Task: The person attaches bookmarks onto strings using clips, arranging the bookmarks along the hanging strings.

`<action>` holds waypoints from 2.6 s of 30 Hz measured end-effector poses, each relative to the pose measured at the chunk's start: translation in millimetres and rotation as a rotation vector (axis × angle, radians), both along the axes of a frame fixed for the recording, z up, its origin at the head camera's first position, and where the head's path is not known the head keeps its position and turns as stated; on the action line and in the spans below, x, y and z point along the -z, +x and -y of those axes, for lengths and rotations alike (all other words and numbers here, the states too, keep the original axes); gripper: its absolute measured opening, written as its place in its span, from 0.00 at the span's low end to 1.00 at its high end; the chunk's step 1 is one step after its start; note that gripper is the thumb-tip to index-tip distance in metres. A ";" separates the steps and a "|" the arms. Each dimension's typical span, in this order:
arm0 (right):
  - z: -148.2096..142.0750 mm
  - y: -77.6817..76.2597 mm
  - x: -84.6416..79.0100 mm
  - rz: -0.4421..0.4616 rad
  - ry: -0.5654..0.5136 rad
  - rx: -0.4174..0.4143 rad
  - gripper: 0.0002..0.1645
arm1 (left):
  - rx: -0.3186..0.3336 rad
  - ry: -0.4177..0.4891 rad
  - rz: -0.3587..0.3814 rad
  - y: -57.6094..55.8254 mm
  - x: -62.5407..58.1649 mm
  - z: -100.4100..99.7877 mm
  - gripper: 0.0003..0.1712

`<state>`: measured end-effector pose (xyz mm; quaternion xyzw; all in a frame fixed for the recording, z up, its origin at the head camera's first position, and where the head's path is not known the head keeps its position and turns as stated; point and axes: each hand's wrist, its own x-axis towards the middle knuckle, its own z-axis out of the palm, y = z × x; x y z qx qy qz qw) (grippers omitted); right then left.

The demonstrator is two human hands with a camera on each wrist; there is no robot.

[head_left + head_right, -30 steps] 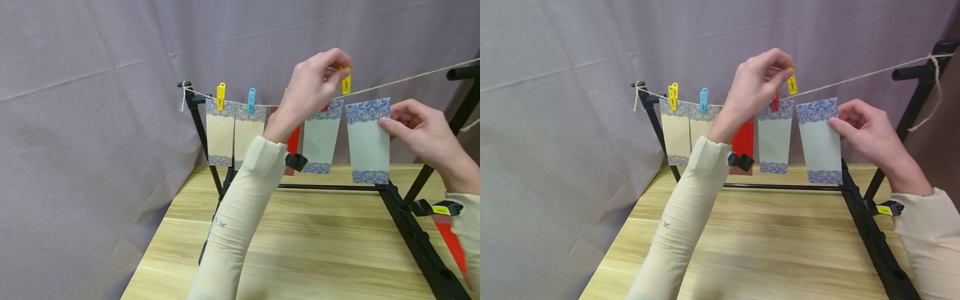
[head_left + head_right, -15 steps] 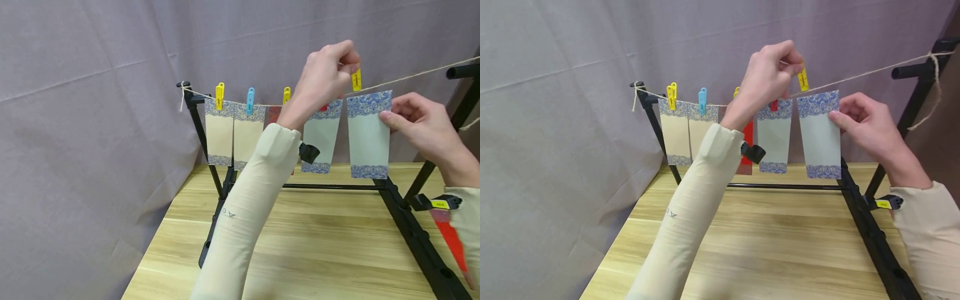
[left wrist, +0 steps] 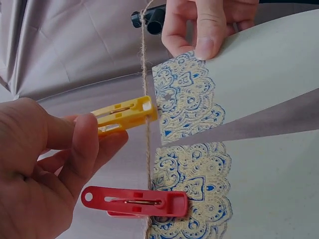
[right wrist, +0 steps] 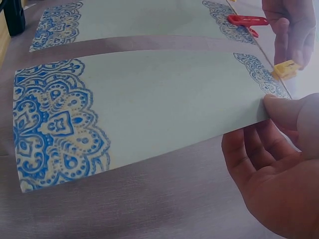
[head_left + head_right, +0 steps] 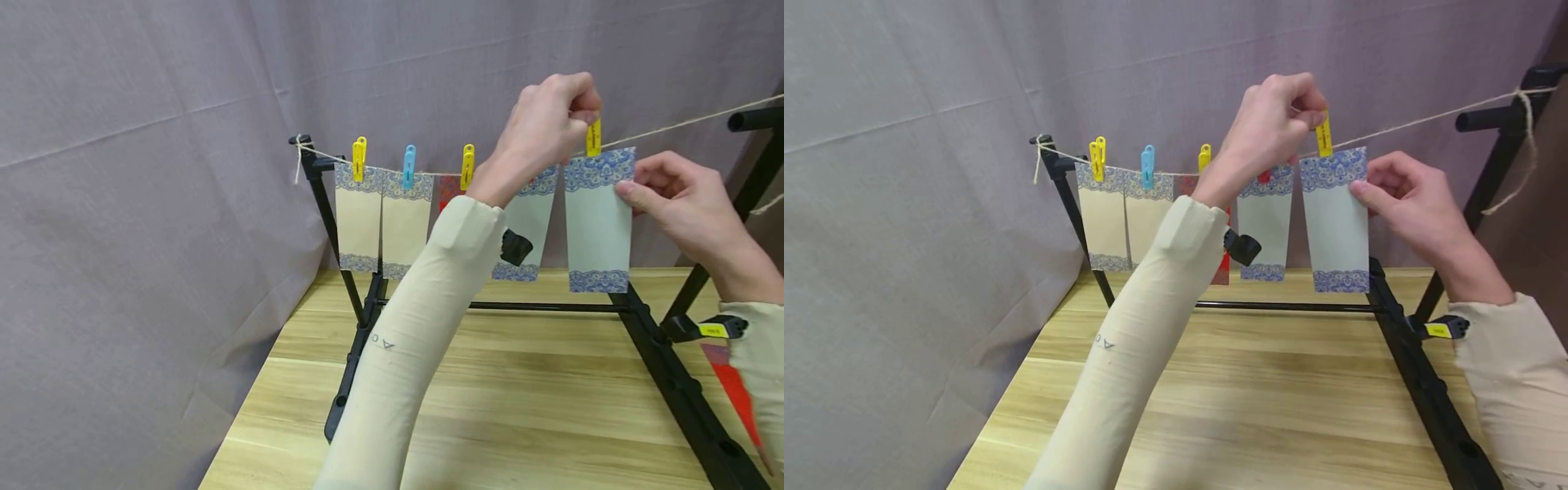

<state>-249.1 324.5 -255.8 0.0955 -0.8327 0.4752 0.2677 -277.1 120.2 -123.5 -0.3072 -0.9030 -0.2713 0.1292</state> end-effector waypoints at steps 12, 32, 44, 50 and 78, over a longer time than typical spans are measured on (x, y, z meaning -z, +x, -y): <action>1.4 -2.0 -1.2 -0.023 -0.022 -0.019 0.09 | 0.013 -0.027 0.050 0.7 5.9 -9.6 0.07; -0.9 -5.5 -4.5 -0.033 0.003 -0.009 0.09 | 0.021 -0.067 0.084 -1.9 2.7 -10.5 0.05; -7.5 0.2 7.1 -0.011 -0.001 0.005 0.09 | 0.020 -0.124 0.013 3.5 -1.5 -1.9 0.11; -12.1 5.6 17.4 -0.011 0.034 0.009 0.10 | 0.145 -0.033 -0.047 9.3 3.2 22.3 0.12; -47.8 36.8 85.0 0.118 0.201 0.087 0.13 | 0.374 0.300 -0.199 14.3 89.4 135.3 0.09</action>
